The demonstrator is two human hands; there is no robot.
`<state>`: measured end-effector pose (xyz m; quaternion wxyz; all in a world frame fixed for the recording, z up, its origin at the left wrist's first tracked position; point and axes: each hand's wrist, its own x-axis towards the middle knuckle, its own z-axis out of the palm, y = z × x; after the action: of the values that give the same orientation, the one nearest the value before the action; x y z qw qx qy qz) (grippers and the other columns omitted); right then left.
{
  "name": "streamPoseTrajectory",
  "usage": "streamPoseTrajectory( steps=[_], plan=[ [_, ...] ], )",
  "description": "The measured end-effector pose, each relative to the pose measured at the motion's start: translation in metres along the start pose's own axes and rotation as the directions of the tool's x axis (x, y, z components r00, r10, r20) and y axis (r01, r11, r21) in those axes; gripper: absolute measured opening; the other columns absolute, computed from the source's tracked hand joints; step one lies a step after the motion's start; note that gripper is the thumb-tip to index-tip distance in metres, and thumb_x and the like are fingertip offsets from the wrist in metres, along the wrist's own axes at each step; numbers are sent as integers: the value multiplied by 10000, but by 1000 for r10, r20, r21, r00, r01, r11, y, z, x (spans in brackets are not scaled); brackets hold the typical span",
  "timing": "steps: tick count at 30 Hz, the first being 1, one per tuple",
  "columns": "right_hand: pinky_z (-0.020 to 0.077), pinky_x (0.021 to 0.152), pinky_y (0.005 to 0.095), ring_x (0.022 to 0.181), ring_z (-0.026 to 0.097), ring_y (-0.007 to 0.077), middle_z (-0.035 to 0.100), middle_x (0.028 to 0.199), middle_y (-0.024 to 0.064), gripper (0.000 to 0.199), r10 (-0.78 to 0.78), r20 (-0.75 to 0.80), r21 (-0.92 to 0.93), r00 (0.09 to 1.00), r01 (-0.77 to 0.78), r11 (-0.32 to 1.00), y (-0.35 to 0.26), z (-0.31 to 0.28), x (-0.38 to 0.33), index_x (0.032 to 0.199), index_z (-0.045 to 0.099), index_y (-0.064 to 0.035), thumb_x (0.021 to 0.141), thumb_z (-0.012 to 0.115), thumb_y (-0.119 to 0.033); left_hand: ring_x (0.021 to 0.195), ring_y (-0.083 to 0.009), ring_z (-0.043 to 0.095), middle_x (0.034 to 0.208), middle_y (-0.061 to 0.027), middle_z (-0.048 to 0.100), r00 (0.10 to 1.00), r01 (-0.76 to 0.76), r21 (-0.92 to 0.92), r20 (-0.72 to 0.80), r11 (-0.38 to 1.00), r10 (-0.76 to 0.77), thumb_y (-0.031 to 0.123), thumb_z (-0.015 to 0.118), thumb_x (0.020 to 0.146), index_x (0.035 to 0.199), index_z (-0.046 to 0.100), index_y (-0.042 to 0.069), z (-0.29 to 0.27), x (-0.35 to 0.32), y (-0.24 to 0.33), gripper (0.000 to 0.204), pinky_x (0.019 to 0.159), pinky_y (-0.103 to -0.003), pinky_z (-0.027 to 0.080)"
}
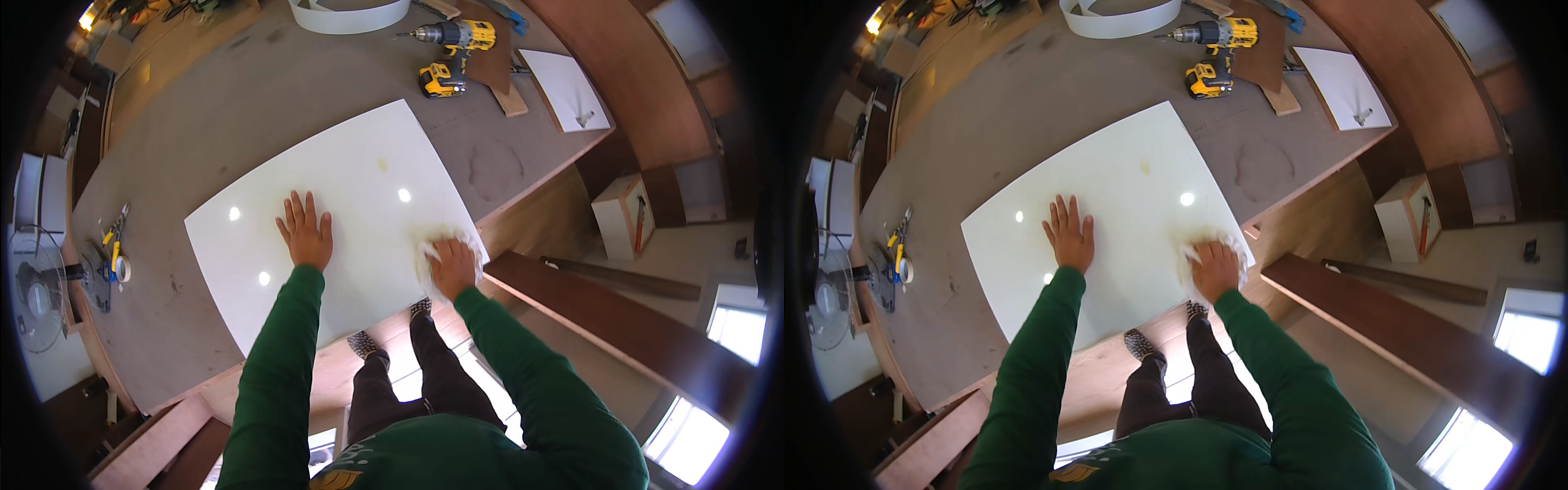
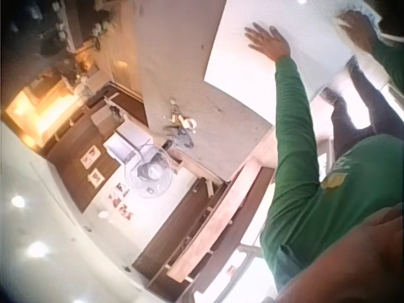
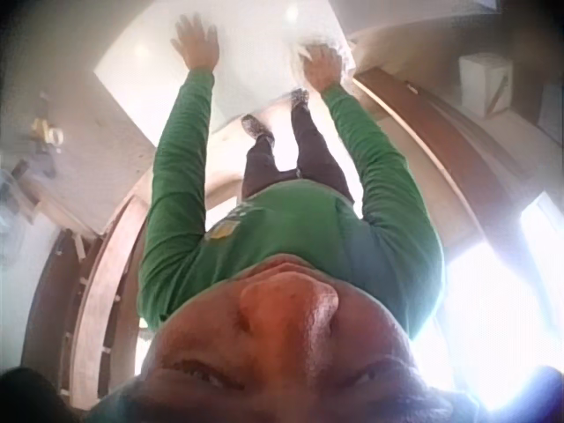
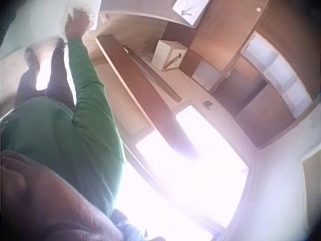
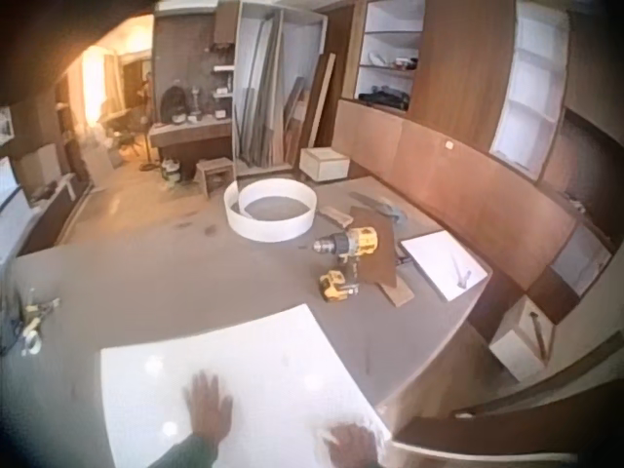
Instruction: The person positions a white laminate sheet over a wooden board and presses it down. They then use a cloth to wipe and smooth the surface of the laminate repeatedly to ensure it is well-adhered.
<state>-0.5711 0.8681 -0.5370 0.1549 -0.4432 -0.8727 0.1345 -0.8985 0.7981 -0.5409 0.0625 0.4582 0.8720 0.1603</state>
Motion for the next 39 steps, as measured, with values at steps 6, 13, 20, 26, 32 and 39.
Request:
streamPoseTrajectory(
  steps=[6, 13, 20, 26, 32, 39],
  plan=[
    [420, 851, 515, 1030, 568, 359, 608, 1113, 129, 318, 17, 67, -34, 998, -15, 999, 25, -3, 13, 1164, 631, -127, 860, 696, -198, 1618, -332, 86, 1747, -122, 158, 994, 70, 173, 74, 982, -84, 554, 381, 1062, 1666, 260, 179, 12, 13, 31, 721, 1288, -547, 18],
    [425, 874, 521, 1080, 565, 352, 600, 1141, 117, 254, -17, 4, -138, 1000, 18, 990, 31, 41, 222, 1153, 602, -116, 949, 639, -262, 1614, -362, 94, 1737, -158, 176, 988, 68, 210, 122, 975, -95, 523, 420, 1059, 1653, 281, 135, 7, 19, 37, 723, 1286, -550, 26],
    [436, 916, 525, 1120, 560, 348, 600, 1182, 117, 227, -70, 6, -137, 998, 70, 988, 20, 67, 348, 1144, 594, -117, 994, 604, -287, 1613, -362, 103, 1736, -157, 183, 980, 92, 205, 156, 974, -126, 524, 440, 1042, 1645, 305, 131, 3, 23, 35, 732, 1286, -552, 25],
    [444, 951, 527, 1167, 570, 336, 628, 1204, 113, 254, -87, -7, -195, 996, 84, 977, 22, 75, 402, 1191, 615, -111, 1005, 586, -281, 1617, -330, 102, 1738, -137, 187, 973, 123, 164, 177, 979, -152, 522, 459, 1032, 1649, 299, 154, 2, 29, 42, 737, 1292, -537, 15],
    [448, 921, 522, 1101, 596, 359, 637, 1197, 140, 371, -225, 6, -41, 974, 225, 973, 37, 55, 251, 1213, 623, -105, 862, 676, -215, 1616, -328, 101, 1738, -136, 181, 965, 150, 170, 188, 974, -181, 527, 453, 1031, 1653, 286, 155, -1, 28, 32, 743, 1293, -541, 13],
    [424, 895, 524, 1066, 579, 367, 631, 1141, 128, 360, -227, 153, -50, 962, 236, 970, 40, 20, 166, 1151, 641, -112, 802, 688, -187, 1614, -355, 96, 1735, -161, 179, 967, 126, 155, 201, 980, -156, 523, 434, 1034, 1652, 290, 144, -1, 25, 31, 739, 1284, -570, 8]
  ],
)
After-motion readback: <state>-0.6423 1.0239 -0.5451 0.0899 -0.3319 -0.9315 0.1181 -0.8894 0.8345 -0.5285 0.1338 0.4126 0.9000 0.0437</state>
